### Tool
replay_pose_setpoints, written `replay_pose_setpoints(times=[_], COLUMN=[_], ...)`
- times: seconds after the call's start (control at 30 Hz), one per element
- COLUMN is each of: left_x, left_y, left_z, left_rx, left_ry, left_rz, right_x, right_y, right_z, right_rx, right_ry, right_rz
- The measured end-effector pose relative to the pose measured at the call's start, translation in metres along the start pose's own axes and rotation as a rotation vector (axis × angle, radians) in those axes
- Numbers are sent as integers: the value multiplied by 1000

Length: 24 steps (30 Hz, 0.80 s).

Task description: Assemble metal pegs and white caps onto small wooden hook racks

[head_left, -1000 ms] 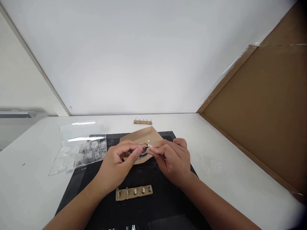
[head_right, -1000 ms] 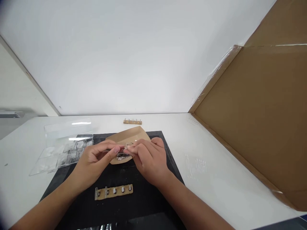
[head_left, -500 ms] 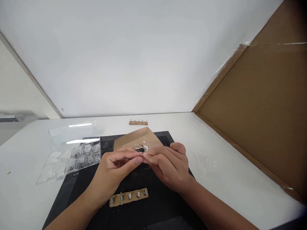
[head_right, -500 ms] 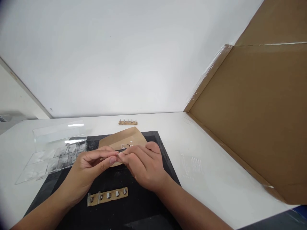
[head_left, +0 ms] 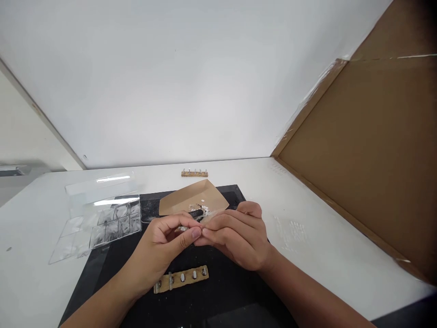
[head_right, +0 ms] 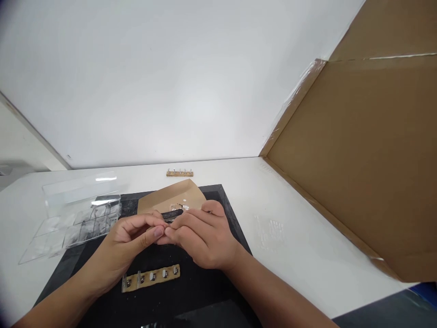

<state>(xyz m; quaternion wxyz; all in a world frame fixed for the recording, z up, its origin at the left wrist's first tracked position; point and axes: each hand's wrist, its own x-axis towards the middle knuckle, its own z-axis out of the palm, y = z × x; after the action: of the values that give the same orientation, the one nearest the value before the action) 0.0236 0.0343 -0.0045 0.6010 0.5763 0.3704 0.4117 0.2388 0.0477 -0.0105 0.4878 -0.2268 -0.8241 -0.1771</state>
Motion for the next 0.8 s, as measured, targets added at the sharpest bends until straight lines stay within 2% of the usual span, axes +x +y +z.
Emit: replay_pose_setpoints(times=[0.27, 0.63, 0.7, 0.8], left_x=[2, 5, 4, 3], left_y=[5, 4, 3, -3], left_z=[-1, -10, -12, -13], left_rx=[50, 233, 305, 495], left_ry=[-108, -109, -68, 68], left_rz=[7, 146, 155, 210], right_x=[0, -2, -2, -7], right_y=[1, 0, 3, 6], right_z=[2, 1, -2, -8], right_rx=[96, 167, 209, 316], right_ry=[-2, -60, -70, -127], right_rz=[166, 183, 211, 257])
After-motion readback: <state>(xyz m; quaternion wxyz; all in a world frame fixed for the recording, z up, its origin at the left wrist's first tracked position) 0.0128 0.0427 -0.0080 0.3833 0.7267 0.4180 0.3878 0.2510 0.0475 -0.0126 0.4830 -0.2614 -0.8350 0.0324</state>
